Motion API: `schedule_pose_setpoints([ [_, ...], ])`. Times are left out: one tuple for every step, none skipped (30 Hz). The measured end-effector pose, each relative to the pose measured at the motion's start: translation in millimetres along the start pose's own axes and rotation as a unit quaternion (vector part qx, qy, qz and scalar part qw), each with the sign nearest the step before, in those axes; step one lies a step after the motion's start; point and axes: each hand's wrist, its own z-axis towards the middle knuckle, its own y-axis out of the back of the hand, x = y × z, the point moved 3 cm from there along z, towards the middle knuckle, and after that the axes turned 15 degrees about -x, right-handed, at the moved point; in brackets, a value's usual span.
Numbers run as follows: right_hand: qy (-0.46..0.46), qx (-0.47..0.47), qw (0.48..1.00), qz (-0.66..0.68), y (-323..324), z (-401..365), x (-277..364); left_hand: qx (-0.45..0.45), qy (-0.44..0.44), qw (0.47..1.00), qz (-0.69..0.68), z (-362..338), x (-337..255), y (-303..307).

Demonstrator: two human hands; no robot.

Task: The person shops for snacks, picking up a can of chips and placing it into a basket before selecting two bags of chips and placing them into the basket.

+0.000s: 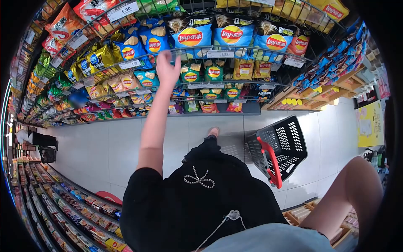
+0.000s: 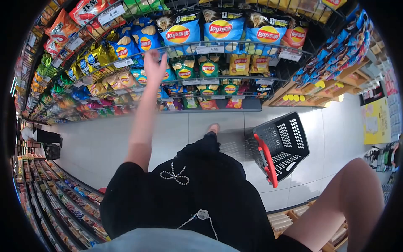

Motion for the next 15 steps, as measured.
schedule_pose_setpoints([
  [-0.006,-0.013,1.0,0.004,4,1,-2,-0.002,0.027,0.999,-0.016,18,-3,-14],
  [-0.014,-0.031,0.999,0.007,8,2,-4,-0.004,0.054,0.998,-0.032,31,0,-28],
  [-0.024,-0.056,0.998,0.011,13,3,-3,0.007,0.085,0.996,-0.024,40,9,-47],
  [-0.041,-0.095,0.994,0.02,22,3,-4,0.018,0.115,0.993,-0.015,48,16,-61],
  [-0.066,-0.143,0.987,0.035,29,0,-8,0.026,0.12,0.992,0.001,52,20,-71],
  [-0.107,-0.227,0.966,0.057,34,-5,-14,0.033,0.123,0.992,0.018,58,20,-78],
  [-0.139,-0.361,0.916,0.103,22,-14,-24,0.042,0.126,0.991,0.035,63,22,-83],
  [-0.119,-0.514,0.839,0.137,3,-27,-33,0.054,0.127,0.99,-0.001,68,23,-88],
  [-0.147,-0.478,0.854,0.145,3,-45,-38,0.053,0.177,0.982,-0.026,70,29,-94],
  [-0.175,-0.44,0.868,0.15,3,-63,-43,0.052,0.225,0.972,-0.05,71,36,-101],
  [-0.239,-0.197,0.943,0.124,22,-91,-48,0.05,0.273,0.958,-0.074,71,42,-106],
  [-0.273,-0.241,0.927,0.091,27,-116,-57,0.06,0.319,0.94,-0.106,73,41,-106],
  [-0.306,-0.283,0.907,0.058,28,-140,-64,0.069,0.341,0.927,-0.14,73,43,-106],
  [-0.349,-0.322,0.876,0.084,24,-162,-71,0.078,0.361,0.913,-0.175,74,46,-107],
  [-0.391,-0.361,0.84,0.108,20,-181,-77,0.088,0.38,0.897,-0.21,74,46,-108],
])
